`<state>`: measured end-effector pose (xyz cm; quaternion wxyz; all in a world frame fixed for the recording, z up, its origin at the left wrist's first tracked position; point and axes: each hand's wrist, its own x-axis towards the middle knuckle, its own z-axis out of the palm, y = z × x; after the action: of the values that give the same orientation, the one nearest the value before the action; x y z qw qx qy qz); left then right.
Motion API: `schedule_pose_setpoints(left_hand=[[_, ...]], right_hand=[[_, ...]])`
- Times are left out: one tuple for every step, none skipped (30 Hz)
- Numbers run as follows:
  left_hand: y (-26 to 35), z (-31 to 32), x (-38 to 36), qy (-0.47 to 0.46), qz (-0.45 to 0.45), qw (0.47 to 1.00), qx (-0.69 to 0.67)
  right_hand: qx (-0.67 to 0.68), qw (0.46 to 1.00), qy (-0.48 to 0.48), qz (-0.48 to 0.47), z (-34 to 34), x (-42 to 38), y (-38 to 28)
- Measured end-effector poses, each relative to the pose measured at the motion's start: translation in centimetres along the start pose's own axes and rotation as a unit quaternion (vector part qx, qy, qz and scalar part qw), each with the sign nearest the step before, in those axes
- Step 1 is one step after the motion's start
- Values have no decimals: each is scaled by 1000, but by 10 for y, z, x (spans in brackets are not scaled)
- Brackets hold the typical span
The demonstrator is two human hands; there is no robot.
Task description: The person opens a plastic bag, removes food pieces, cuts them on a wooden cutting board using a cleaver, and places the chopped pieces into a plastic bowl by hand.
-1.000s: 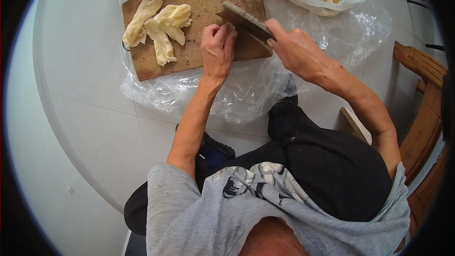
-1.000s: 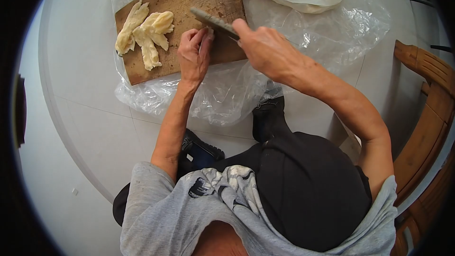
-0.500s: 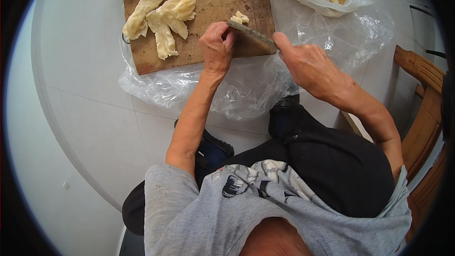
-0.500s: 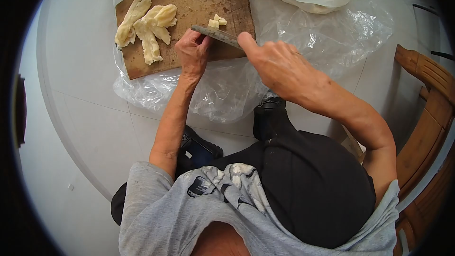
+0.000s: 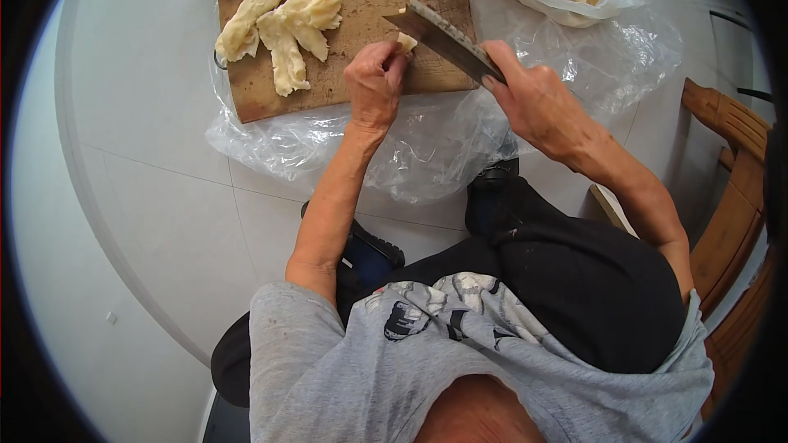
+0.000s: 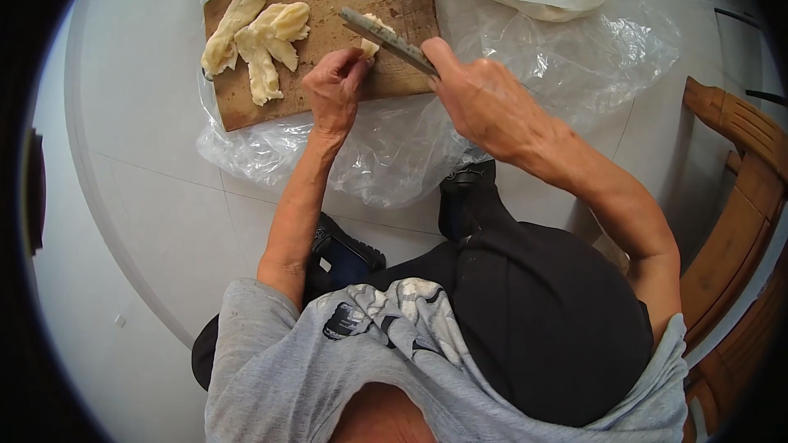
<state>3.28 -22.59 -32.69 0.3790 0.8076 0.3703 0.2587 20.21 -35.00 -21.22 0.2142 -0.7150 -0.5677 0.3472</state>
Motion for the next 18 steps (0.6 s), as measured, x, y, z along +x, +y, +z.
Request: schedule_pose_setpoints(left_hand=[[6, -2, 0, -10, -22, 1000, -7], [9, -3, 2, -20, -44, 999, -16], [8, -2, 2, -15, -33, 999, -20], [5, 0, 1, -11, -24, 999, -23], [3, 1, 1, -6, -15, 1000, -25], [2, 1, 0, -7, -7, 1000, -14], [1, 1, 0, -8, 0, 1000, -4], [1, 1, 1, -8, 9, 1000, 6], [1, 0, 0, -13, 11, 1000, 4], [2, -1, 0, -18, 15, 1000, 2], [4, -2, 1, -23, 21, 1000, 0], [4, 0, 2, -15, 30, 999, -2], [4, 2, 0, -8, 39, 999, -3], [3, 3, -2, 0, 45, 999, -3], [3, 3, -5, 12, 56, 998, 21], [5, 2, -8, 23, 67, 996, 46], [7, 1, -8, 36, 78, 994, 69], [4, 2, -9, 33, 65, 995, 65]], right_hand=[[-11, 1000, -10, -2, -3, -4, -3], [-23, 1000, -19, -4, -5, -6, -5], [-29, 999, -34, 2, -5, -8, -5], [-34, 998, -49, 8, -4, -10, -5], [-39, 997, -63, 14, -2, -10, -5], [-56, 996, -72, 16, -1, -10, -6], [-74, 994, -80, 18, 1, -8, -6], [-92, 992, -88, 20, 3, -7, -7], [-103, 990, -89, 25, 5, -3, -10], [-114, 989, -89, 29, 8, 3, -15], [-127, 987, -87, 33, 10, 8, -17], [-107, 992, -66, 32, 11, 12, -16], [-86, 995, -46, 30, 13, 16, -12], [-63, 997, -27, 27, 15, 18, -9], [-36, 999, -20, 32, 15, 17, -4], [-7, 999, -13, 38, 14, 14, 3], [19, 999, -5, 43, 13, 11, 8], [24, 999, 0, 33, 12, 9, 9]])
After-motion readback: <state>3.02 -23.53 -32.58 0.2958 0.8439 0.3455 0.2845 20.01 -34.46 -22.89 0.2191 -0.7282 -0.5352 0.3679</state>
